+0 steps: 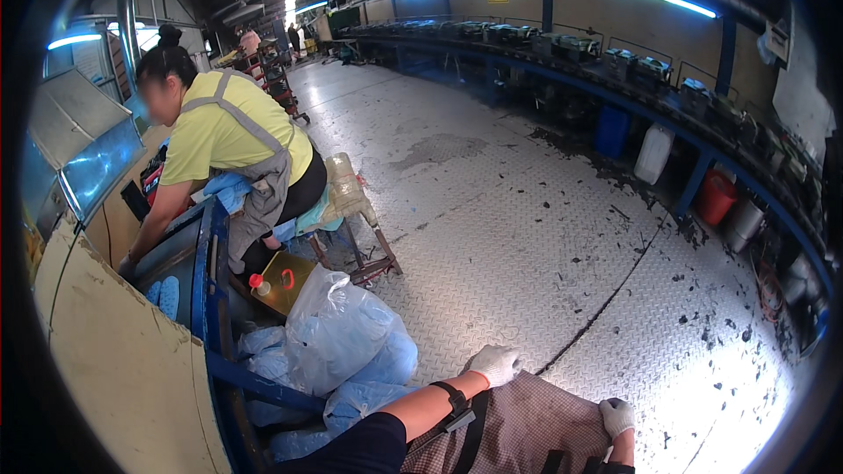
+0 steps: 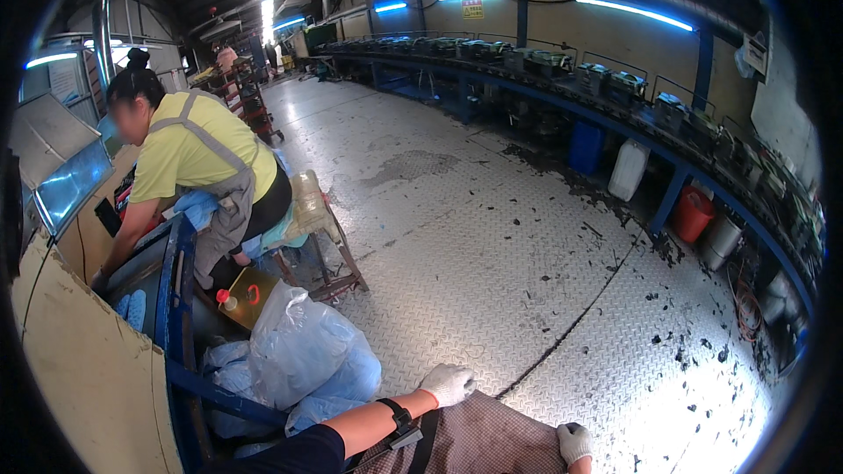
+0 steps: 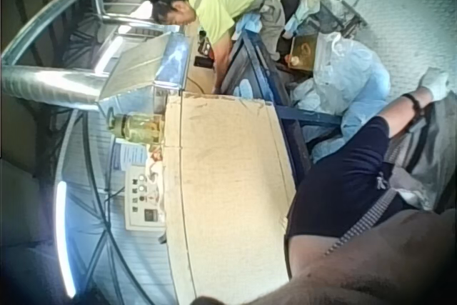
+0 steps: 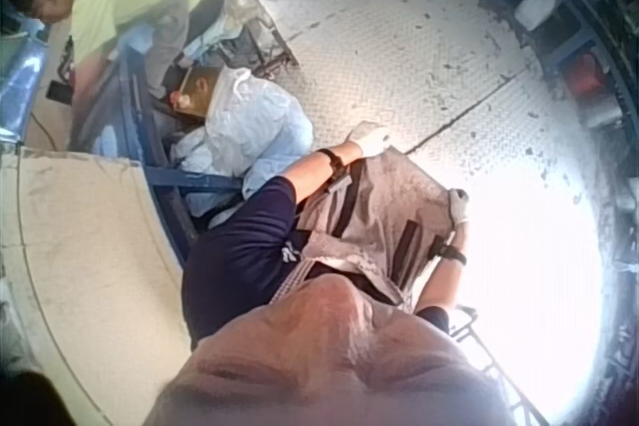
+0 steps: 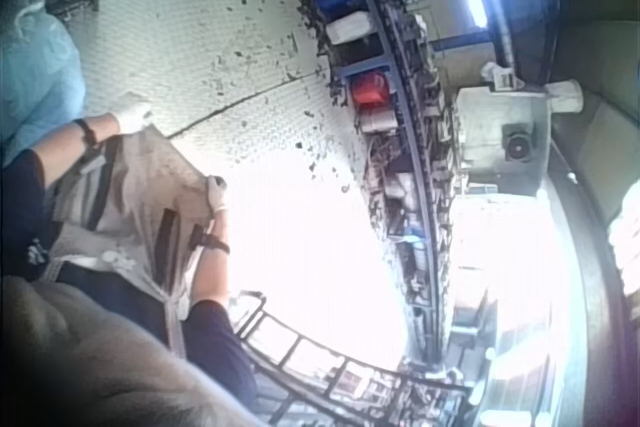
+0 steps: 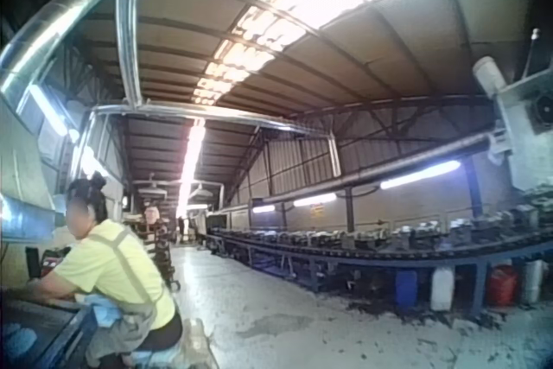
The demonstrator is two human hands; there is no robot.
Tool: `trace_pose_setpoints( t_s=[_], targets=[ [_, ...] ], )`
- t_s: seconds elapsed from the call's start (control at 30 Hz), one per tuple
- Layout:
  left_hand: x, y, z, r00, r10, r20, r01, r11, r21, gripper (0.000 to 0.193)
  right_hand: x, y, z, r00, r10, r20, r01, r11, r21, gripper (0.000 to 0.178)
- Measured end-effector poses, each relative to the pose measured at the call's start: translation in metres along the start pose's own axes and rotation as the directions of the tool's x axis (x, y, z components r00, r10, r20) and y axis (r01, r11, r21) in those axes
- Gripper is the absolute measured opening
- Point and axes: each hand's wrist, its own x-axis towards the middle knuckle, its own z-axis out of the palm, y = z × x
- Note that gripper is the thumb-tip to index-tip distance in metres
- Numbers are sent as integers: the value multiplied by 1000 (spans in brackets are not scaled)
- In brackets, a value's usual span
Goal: Adjusting clothing or protective gear before working in a shoe manufacturing facility.
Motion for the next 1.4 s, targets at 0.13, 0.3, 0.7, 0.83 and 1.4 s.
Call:
trace_pose_setpoints(
  t_s=[0.13,0.3,0.7,0.83,1.4],
  targets=[
    [0,2,-2,1000,-4,-1,4,1000,-8,27,1,1,0,1000,9,-15,-9,1000,-4,40],
    [0,0,0,1000,2,2,-2,1000,12,28,2,2,0,1000,2,-5,-2,999,-36,41],
    [-1,0,1,1000,10,-14,-9,999,36,28,-2,-2,0,1000,26,-7,-26,999,-25,41],
    [-1,0,-1,1000,12,-11,-11,1000,9,28,-3,-5,-2,1000,21,-15,-21,999,-45,41],
    [-3,1,-4,1000,9,-17,-9,1000,-19,27,1,4,3,1000,11,-4,-11,998,-62,42]
  ],
)
